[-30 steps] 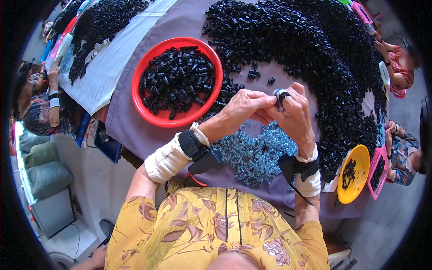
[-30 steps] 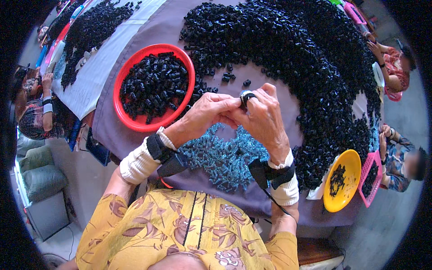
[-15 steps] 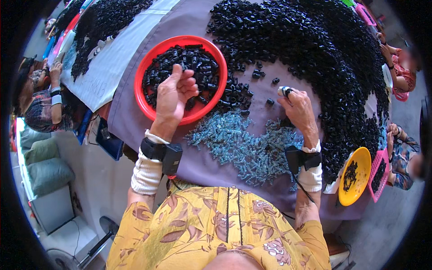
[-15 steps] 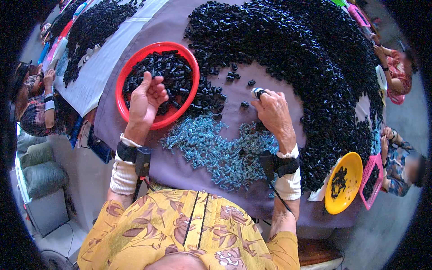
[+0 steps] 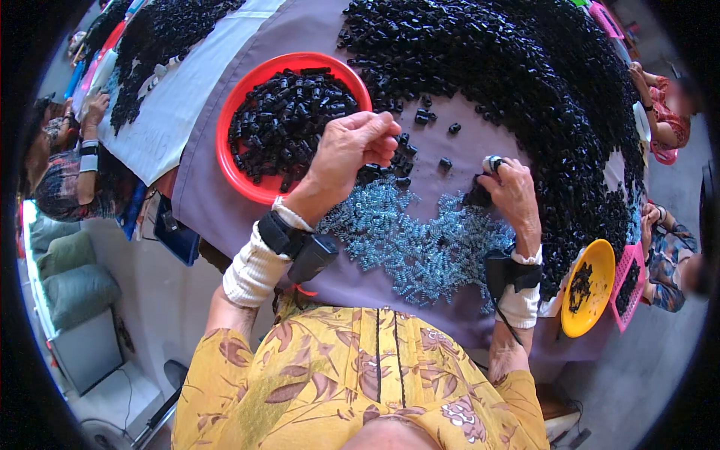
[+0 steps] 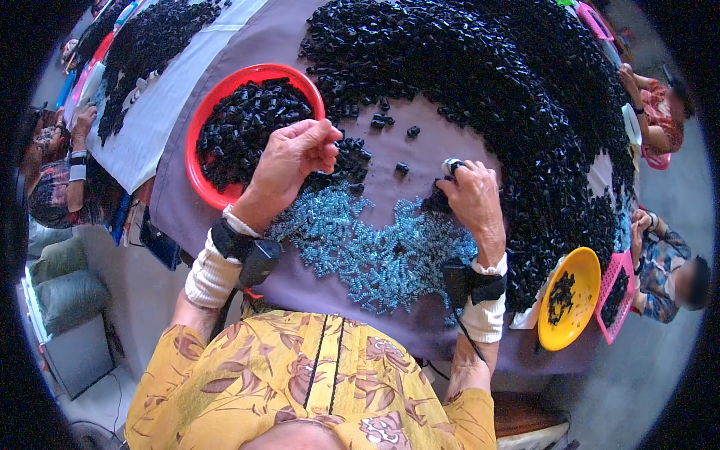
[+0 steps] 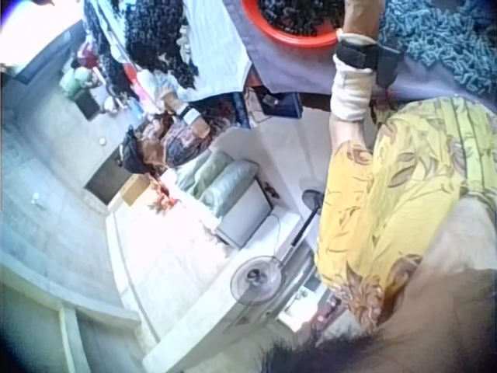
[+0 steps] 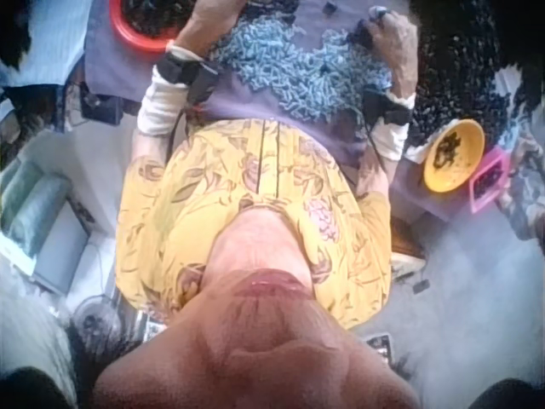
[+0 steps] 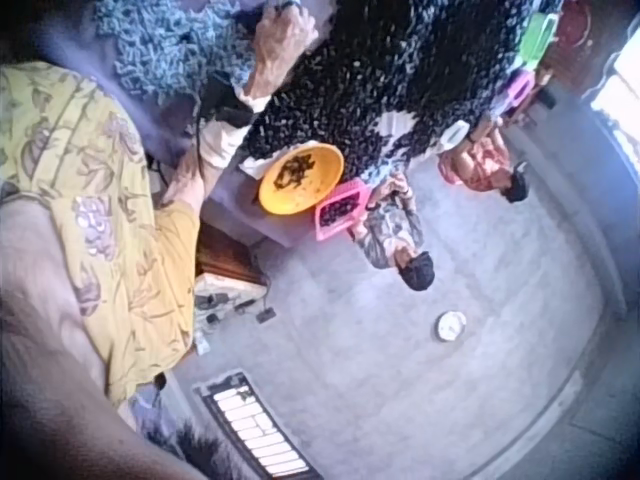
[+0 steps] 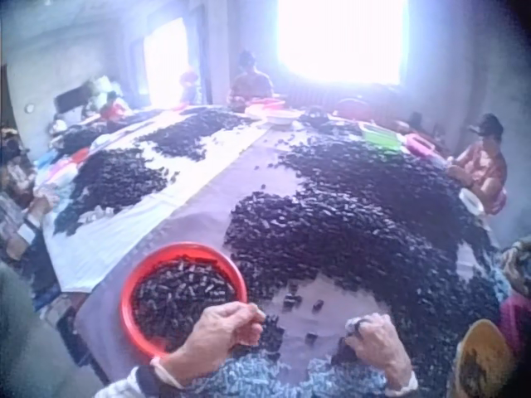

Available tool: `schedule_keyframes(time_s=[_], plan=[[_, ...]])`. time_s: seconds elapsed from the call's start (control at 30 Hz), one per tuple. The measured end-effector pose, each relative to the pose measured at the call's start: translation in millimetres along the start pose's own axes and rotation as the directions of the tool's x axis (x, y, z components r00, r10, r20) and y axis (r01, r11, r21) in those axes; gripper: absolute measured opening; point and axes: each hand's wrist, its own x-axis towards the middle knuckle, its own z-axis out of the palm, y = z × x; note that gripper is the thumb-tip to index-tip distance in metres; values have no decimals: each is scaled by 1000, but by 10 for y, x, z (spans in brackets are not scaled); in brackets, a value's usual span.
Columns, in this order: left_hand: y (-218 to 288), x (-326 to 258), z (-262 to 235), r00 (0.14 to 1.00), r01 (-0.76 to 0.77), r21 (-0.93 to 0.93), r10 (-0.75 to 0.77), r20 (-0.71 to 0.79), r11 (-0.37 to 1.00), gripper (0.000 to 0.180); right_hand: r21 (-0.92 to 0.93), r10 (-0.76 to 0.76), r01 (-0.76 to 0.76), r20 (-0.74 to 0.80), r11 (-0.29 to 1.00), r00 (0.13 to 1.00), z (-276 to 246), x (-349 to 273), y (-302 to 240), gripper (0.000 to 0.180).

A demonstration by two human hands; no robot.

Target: Manually sorting and assembling small black plastic components at a factory workstation.

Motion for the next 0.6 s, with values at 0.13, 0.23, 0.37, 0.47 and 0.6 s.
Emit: schedule_keyframes(time_s=[0.13,0.23,0.37,0.47,0.6], plan=[[11,5,109,999,10,63,-13,43,998,24,-148,-46,54,62,988,997,63,44,-85,18],[10,15,56,1000,3,72,-4,18,997,23,-90,-73,75,24,993,997,73,92,-202,19],[-17,1,-49,1000,-2,70,2,3,998,22,7,-245,245,-2,969,969,92,194,-486,20],[-44,3,-54,1000,26,45,-26,-14,999,22,110,-449,457,-90,883,889,251,310,-753,20],[-47,-29,-86,999,29,61,-28,-22,998,22,53,-482,483,-31,874,876,397,410,-781,18]])
